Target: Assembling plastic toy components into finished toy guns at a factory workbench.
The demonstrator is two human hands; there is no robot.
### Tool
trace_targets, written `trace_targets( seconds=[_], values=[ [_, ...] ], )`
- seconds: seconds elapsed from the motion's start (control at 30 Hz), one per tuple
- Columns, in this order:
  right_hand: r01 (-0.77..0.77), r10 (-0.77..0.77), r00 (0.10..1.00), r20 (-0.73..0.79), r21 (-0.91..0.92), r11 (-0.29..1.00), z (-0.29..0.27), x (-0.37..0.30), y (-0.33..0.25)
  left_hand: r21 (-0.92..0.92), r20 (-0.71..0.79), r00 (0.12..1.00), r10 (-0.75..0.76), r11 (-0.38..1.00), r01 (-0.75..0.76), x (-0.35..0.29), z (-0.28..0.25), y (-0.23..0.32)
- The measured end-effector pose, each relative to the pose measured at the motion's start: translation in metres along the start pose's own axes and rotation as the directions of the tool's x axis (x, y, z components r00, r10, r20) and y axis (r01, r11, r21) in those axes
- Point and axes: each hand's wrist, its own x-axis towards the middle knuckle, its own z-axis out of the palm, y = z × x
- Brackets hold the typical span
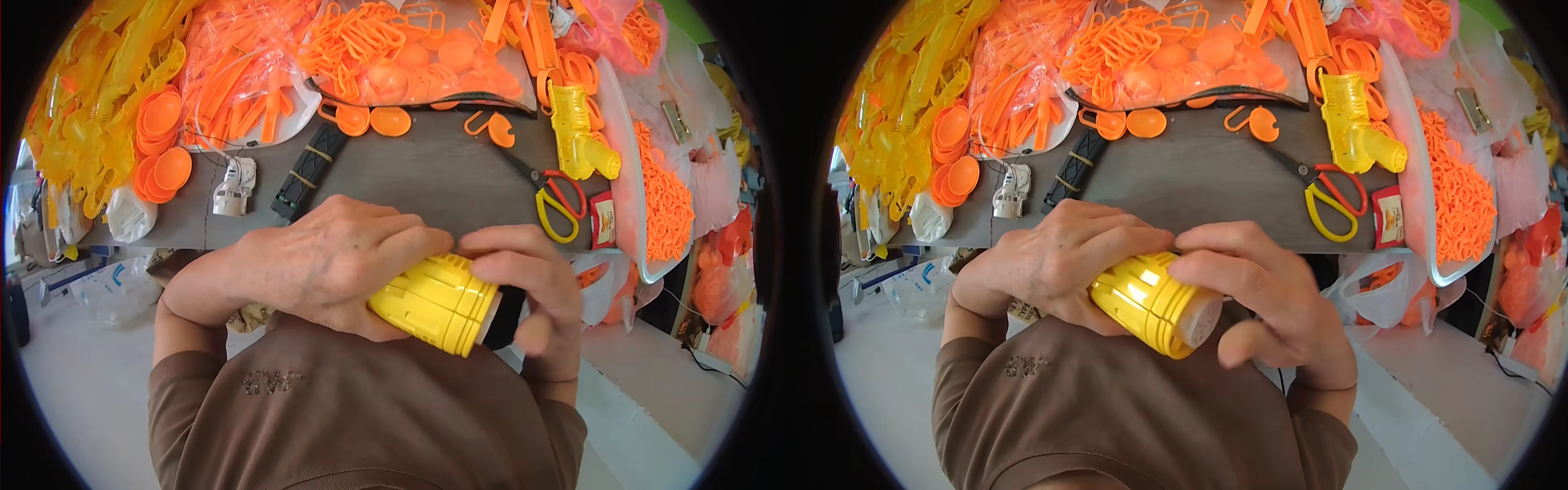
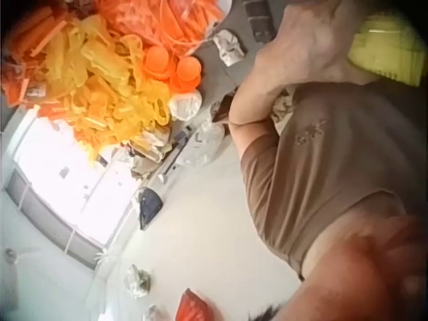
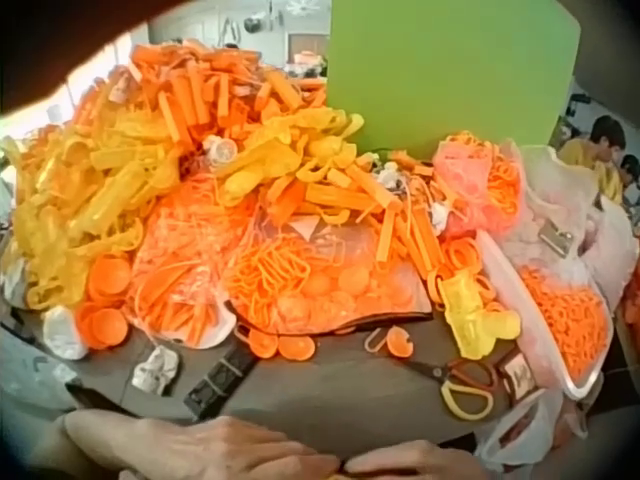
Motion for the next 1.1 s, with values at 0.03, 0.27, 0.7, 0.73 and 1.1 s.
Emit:
trace_targets(
  seconds=[0.03,0.27,0.7,0.73,1.1],
  values=[
    [-0.06,0.074,0.989,-0.13,0.111,0.992,0.006,0.006,-0.011,-0.054,0.023,1.0,0.003,0.999,-0.001,-0.002,0.005,0.0],
    [0.043,-0.051,0.98,0.192,0.044,0.998,0.0,0.014,-0.006,-0.313,0.155,0.988,0.013,0.949,0.036,-0.013,0.016,-0.001],
    [0.115,-0.116,0.99,0.084,0.014,0.993,0.015,0.002,0.016,-0.315,0.121,0.992,-0.032,0.947,0.069,-0.019,0.028,-0.005],
    [0.12,-0.12,0.99,0.08,0.006,0.993,0.015,0.002,0.016,-0.306,0.128,0.991,-0.038,0.949,0.075,-0.019,0.028,-0.005],
    [-0.1,0.096,0.986,-0.139,-0.021,0.995,0.015,0.012,0.0,-0.103,-0.094,0.989,-0.111,0.99,0.101,-0.006,0.008,-0.007]
  ],
)
